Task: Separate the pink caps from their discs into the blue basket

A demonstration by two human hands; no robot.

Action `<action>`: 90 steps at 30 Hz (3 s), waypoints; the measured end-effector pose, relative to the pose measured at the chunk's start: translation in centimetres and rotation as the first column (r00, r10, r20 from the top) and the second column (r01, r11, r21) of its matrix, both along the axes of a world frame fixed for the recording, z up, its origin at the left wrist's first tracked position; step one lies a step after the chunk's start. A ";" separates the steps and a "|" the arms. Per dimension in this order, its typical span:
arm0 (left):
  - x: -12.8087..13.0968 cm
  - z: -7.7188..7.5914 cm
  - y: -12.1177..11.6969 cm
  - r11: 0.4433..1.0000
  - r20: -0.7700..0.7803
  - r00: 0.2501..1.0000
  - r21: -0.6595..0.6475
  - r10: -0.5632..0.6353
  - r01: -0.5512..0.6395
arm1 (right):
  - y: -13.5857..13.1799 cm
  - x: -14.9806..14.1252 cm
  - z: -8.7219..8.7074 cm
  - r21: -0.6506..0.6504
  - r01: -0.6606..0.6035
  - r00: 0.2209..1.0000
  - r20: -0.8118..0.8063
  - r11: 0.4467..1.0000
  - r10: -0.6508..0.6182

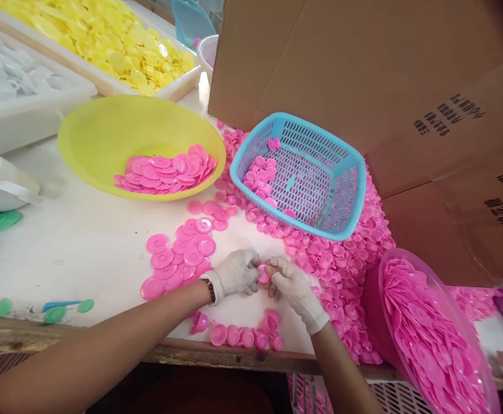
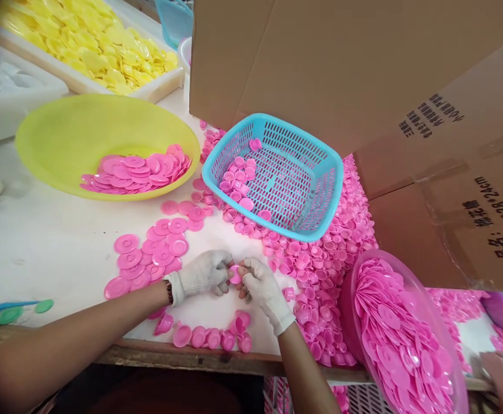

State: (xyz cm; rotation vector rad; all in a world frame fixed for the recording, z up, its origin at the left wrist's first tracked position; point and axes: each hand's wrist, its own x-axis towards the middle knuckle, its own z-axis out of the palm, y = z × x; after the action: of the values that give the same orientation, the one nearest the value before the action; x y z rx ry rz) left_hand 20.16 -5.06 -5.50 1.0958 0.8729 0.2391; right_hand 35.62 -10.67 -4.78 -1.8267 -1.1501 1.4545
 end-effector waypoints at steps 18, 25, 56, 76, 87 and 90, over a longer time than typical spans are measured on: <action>-0.3 -0.1 0.7 0.996 0.013 0.997 0.049 -0.078 0.077 | 1.5 0.5 0.3 -0.237 -0.172 0.979 -0.145 0.956 0.140; -0.3 0.5 1.1 0.904 -0.172 0.975 0.380 -0.139 0.196 | 1.4 -0.2 0.1 -0.235 -0.140 0.985 -0.128 0.962 0.112; -4.6 4.3 3.3 0.617 -0.465 0.885 0.698 0.004 0.364 | 5.1 0.3 -0.8 0.369 -0.184 0.782 0.617 0.911 -0.091; -2.5 2.2 2.3 0.993 0.031 0.995 0.073 -0.098 0.095 | -1.0 -2.8 0.3 -0.206 0.157 0.867 -0.439 0.966 -0.234; -2.7 2.2 3.5 0.993 0.043 0.997 0.089 0.069 -0.072 | 0.0 -0.5 0.2 -0.172 0.101 0.946 -0.288 0.980 -0.148; -3.0 2.7 3.8 0.993 0.063 0.995 0.092 0.071 -0.077 | 0.6 -0.7 0.3 -0.136 0.111 0.978 -0.162 0.984 -0.133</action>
State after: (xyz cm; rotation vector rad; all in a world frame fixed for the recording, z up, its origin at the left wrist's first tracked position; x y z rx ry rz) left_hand 17.21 -1.24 -2.79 1.1396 0.8565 0.3764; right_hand 34.92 -10.02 -4.43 -1.7817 -0.8648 1.6079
